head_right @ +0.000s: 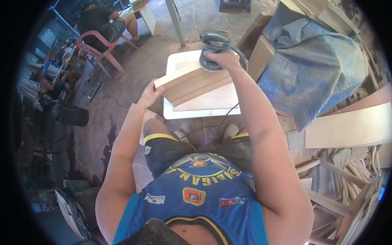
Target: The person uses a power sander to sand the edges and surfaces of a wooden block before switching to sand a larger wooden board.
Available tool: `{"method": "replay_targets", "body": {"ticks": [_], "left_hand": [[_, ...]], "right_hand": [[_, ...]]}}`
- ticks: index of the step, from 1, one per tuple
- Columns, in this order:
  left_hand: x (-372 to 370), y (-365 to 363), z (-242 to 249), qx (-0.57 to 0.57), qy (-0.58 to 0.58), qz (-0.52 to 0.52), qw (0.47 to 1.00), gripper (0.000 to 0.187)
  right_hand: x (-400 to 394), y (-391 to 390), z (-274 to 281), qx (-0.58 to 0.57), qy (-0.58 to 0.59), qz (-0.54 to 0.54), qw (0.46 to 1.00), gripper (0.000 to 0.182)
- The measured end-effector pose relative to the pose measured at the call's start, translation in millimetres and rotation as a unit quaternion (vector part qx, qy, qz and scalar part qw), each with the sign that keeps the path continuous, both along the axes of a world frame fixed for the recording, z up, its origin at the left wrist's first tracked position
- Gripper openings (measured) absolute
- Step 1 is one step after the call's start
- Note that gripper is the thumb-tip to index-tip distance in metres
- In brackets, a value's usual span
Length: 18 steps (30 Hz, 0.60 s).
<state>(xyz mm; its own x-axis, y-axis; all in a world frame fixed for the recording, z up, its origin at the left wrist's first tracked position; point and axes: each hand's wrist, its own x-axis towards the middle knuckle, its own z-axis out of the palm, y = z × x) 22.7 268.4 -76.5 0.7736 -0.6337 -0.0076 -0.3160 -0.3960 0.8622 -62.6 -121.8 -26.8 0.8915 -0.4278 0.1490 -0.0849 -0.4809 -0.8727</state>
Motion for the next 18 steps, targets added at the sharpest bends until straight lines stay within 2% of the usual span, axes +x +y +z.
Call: {"method": "replay_targets", "body": {"ticks": [1,3,4,6,7,8,9,10,13,18], "left_hand": [[0.8,-1.9,8.6,0.002,0.002,0.001,1.000,0.066],[2.6,-12.6,26.0,-0.126,-0.120,0.033,0.984,0.060],[-4.1,-21.9,41.5,-0.123,-0.118,0.035,0.985,0.060],[-22.6,-54.2,77.7,-0.237,-0.095,0.024,0.966,0.059],[-28.5,-69.4,88.0,-0.238,-0.097,0.026,0.966,0.059],[-34.5,-85.0,95.6,-0.291,-0.080,0.025,0.953,0.060],[-40.1,-96.0,97.6,-0.343,-0.061,0.022,0.937,0.062],[-44.3,-102.7,96.3,-0.342,-0.060,0.022,0.937,0.062],[-46.1,-117.6,97.4,-0.385,-0.038,0.113,0.915,0.067],[-43.2,-116.7,92.8,-0.454,0.016,0.123,0.882,0.065]], "right_hand": [[-7.9,18.3,15.5,0.008,0.004,0.025,1.000,0.070],[-7.5,42.3,24.4,0.023,0.011,0.044,0.999,0.069],[-7.2,54.4,24.6,0.038,0.018,0.062,0.997,0.068],[-3.2,77.1,25.9,0.039,0.022,0.066,0.997,0.065],[-0.6,87.2,25.8,0.028,0.008,0.083,0.996,0.064],[-0.4,97.4,25.4,0.016,-0.005,0.099,0.995,0.062],[-9.2,109.6,41.8,0.035,0.037,0.108,0.993,0.060],[-9.8,118.2,37.7,0.036,0.039,0.107,0.993,0.060],[-9.0,134.1,42.5,0.038,-0.001,0.125,0.991,0.067],[6.5,138.0,31.1,0.043,-0.008,0.140,0.989,0.069]]}}
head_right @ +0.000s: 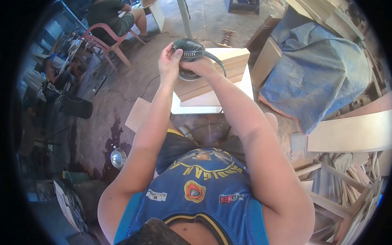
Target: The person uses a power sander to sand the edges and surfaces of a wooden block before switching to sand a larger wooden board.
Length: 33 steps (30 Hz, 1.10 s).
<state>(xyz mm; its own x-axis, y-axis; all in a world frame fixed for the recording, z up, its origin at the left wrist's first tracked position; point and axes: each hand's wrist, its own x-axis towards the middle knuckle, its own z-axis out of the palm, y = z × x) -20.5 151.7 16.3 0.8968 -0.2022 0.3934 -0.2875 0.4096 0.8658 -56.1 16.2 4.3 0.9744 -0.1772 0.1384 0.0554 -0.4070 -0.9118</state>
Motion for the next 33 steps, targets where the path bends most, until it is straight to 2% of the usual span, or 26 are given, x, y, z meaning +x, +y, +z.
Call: {"method": "replay_targets", "body": {"ticks": [2,5,6,8,9,10,12,14,16,17,18,19,21,22,23,24,27,31,33], "left_hand": [[-1.5,1.7,2.0,-0.011,0.009,-0.001,1.000,0.063],[8.7,4.5,2.6,0.086,-0.021,-0.021,0.996,0.064],[13.7,8.0,0.5,0.086,-0.021,-0.021,0.996,0.064],[17.6,20.1,-10.1,0.197,-0.096,0.089,0.972,0.069],[17.9,31.1,-19.7,0.145,-0.084,0.083,0.982,0.078],[19.1,45.7,-32.5,0.144,-0.084,0.083,0.982,0.078],[17.5,78.7,-73.4,0.146,-0.066,0.149,0.976,0.095],[14.4,100.4,-131.2,0.246,-0.032,0.148,0.957,0.106],[14.9,111.6,-185.7,0.404,-0.016,0.079,0.911,0.110],[9.2,109.3,-196.1,0.409,0.029,0.030,0.912,0.106],[3.1,101.6,-203.4,0.412,0.073,-0.021,0.908,0.102],[3.8,91.7,-208.5,0.411,0.070,-0.022,0.909,0.102],[-0.1,78.8,-219.8,0.337,0.180,0.001,0.924,0.086],[0.9,76.1,-217.1,0.342,0.181,-0.002,0.922,0.086],[2.7,71.8,-214.2,0.309,0.178,0.005,0.934,0.078],[-2.4,70.7,-215.4,0.278,0.178,0.010,0.944,0.070],[1.2,67.3,-230.6,0.243,0.151,-0.006,0.958,0.060],[-3.3,50.9,-205.9,0.244,0.132,0.028,0.960,0.053],[3.0,38.7,-198.7,0.140,0.171,0.071,0.973,0.047]], "right_hand": [[-0.5,0.3,-6.2,0.001,0.004,-0.003,1.000,0.069],[-12.9,1.5,5.6,0.036,-0.027,-0.042,0.998,0.064],[-11.5,-2.0,3.7,0.037,-0.027,-0.042,0.998,0.064],[-13.4,-11.9,-3.6,0.054,-0.075,-0.055,0.994,0.064],[-35.7,-13.0,16.3,0.088,-0.029,-0.087,0.992,0.067],[-42.2,-21.4,14.8,0.088,-0.029,-0.087,0.992,0.067],[-50.9,-46.8,11.1,0.099,-0.069,-0.192,0.974,0.070],[-53.8,-84.6,-5.6,0.150,-0.130,-0.222,0.955,0.074],[-76.9,-101.1,1.9,0.203,-0.167,-0.260,0.929,0.074],[-86.2,-111.1,-0.3,0.238,-0.194,-0.258,0.916,0.071],[-96.2,-121.4,-3.7,0.272,-0.220,-0.256,0.901,0.067],[-108.8,-128.7,-4.8,0.273,-0.214,-0.285,0.893,0.062],[-133.1,-146.0,-9.4,0.301,-0.224,-0.306,0.875,0.052],[-141.7,-147.3,-6.2,0.327,-0.243,-0.298,0.863,0.048],[-151.7,-146.6,-4.3,0.343,-0.258,-0.305,0.850,0.043],[-162.2,-148.6,-8.2,0.344,-0.252,-0.315,0.848,0.043],[-178.2,-163.6,-5.9,0.354,-0.270,-0.297,0.844,0.033],[-186.9,-175.3,-16.2,0.393,-0.260,-0.292,0.832,0.038],[-183.0,-177.8,-27.4,0.414,-0.272,-0.289,0.819,0.036]]}}
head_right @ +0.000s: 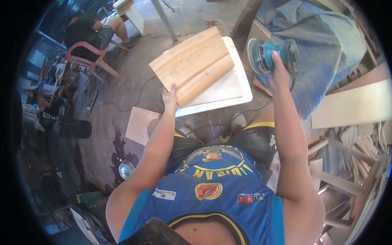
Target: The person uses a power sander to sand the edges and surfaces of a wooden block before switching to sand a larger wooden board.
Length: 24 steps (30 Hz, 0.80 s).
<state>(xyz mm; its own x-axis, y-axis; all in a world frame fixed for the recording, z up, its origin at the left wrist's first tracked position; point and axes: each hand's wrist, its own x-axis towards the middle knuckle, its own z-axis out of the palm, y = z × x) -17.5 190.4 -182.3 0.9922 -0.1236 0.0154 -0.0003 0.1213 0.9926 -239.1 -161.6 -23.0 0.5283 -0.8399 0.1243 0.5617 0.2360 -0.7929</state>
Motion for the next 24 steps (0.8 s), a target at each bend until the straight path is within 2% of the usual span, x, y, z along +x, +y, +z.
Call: {"method": "replay_targets", "body": {"ticks": [3,5,7,8,10,12,14,16,18,19,21,23,24], "left_hand": [[-1.0,-6.8,17.6,-0.047,0.069,0.003,0.996,0.044],[-4.5,-4.6,19.2,-0.050,0.071,-0.005,0.996,0.047],[-6.3,1.9,21.0,-0.070,0.170,0.003,0.983,0.051],[0.2,8.4,8.9,-0.053,0.182,0.001,0.982,0.054],[16.0,24.5,-24.2,-0.069,0.222,-0.038,0.972,0.055],[13.9,35.0,-29.4,-0.080,0.286,-0.080,0.951,0.063],[25.7,47.3,-55.7,-0.057,0.291,-0.089,0.951,0.067],[35.1,47.4,-52.1,-0.039,0.296,-0.097,0.949,0.072],[41.7,48.7,-45.3,0.093,0.274,-0.047,0.956,0.079],[46.8,46.2,-44.4,0.094,0.276,-0.048,0.955,0.079],[54.0,46.5,-45.6,0.248,0.193,-0.046,0.948,0.078],[54.3,45.2,-51.2,0.244,0.170,-0.028,0.954,0.083],[63.2,51.2,-70.9,0.279,0.103,-0.047,0.954,0.086]], "right_hand": [[0.5,12.0,8.6,0.023,0.002,0.006,1.000,0.031],[2.9,11.7,9.7,0.055,0.003,0.003,0.998,0.032],[3.5,10.2,9.2,0.052,0.002,0.014,0.999,0.033],[7.2,1.2,-1.4,0.031,0.001,0.011,0.999,0.034],[8.4,7.6,15.3,0.041,0.026,0.003,0.999,0.036],[9.1,3.3,12.5,0.054,0.052,-0.003,0.997,0.038],[15.3,-14.0,1.3,-0.037,0.110,-0.023,0.993,0.042],[15.6,-21.6,-1.3,-0.057,0.129,-0.042,0.989,0.045],[15.1,-28.3,-8.2,-0.079,0.152,-0.051,0.984,0.047],[16.9,-32.4,-12.9,-0.076,0.130,-0.054,0.987,0.051],[14.6,-30.6,-19.6,-0.067,0.113,-0.053,0.990,0.056],[10.3,-29.9,-14.1,-0.045,0.117,-0.040,0.991,0.057],[9.7,-26.9,-9.9,-0.057,0.119,-0.058,0.990,0.058]]}}
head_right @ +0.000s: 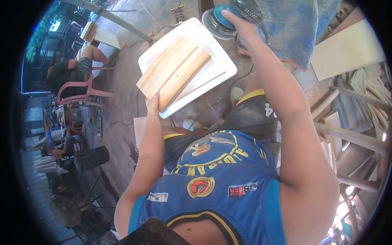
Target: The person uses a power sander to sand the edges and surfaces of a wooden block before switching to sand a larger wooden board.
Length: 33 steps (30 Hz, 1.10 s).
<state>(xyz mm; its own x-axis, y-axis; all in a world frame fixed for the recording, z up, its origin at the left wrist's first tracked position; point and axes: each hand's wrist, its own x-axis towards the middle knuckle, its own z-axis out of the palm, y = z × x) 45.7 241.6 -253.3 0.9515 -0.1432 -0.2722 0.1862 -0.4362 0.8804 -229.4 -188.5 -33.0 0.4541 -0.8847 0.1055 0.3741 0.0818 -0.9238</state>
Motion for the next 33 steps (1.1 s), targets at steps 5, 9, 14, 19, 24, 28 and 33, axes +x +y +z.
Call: {"method": "replay_targets", "body": {"ticks": [5,9,14,19,24,28,33], "left_hand": [[-34.5,-9.1,45.3,0.137,-0.158,-0.215,0.954,0.101],[-83.4,-39.8,60.5,0.492,-0.250,-0.300,0.778,0.106],[-63.2,-24.4,50.3,0.484,-0.240,-0.370,0.756,0.100],[-46.9,7.4,61.7,0.380,-0.221,-0.415,0.797,0.090],[-36.2,28.7,11.7,0.159,0.018,-0.055,0.986,0.094],[-39.3,25.8,-9.9,0.018,0.046,0.013,0.999,0.087],[-62.8,2.3,26.8,0.052,0.083,0.023,0.995,0.082]], "right_hand": [[1.4,-7.3,-11.8,-0.002,-0.013,0.006,1.000,0.061],[10.4,-5.5,-12.1,0.001,-0.019,-0.018,1.000,0.045],[7.2,-3.8,-11.8,0.004,-0.018,0.012,1.000,0.050],[7.0,-1.0,-13.8,0.027,-0.048,0.013,0.998,0.054],[6.2,6.9,-17.2,0.035,-0.036,0.037,0.998,0.056],[12.4,19.9,-14.3,0.048,-0.038,0.040,0.997,0.050],[12.8,39.2,7.9,0.085,-0.066,0.053,0.993,0.045]]}}
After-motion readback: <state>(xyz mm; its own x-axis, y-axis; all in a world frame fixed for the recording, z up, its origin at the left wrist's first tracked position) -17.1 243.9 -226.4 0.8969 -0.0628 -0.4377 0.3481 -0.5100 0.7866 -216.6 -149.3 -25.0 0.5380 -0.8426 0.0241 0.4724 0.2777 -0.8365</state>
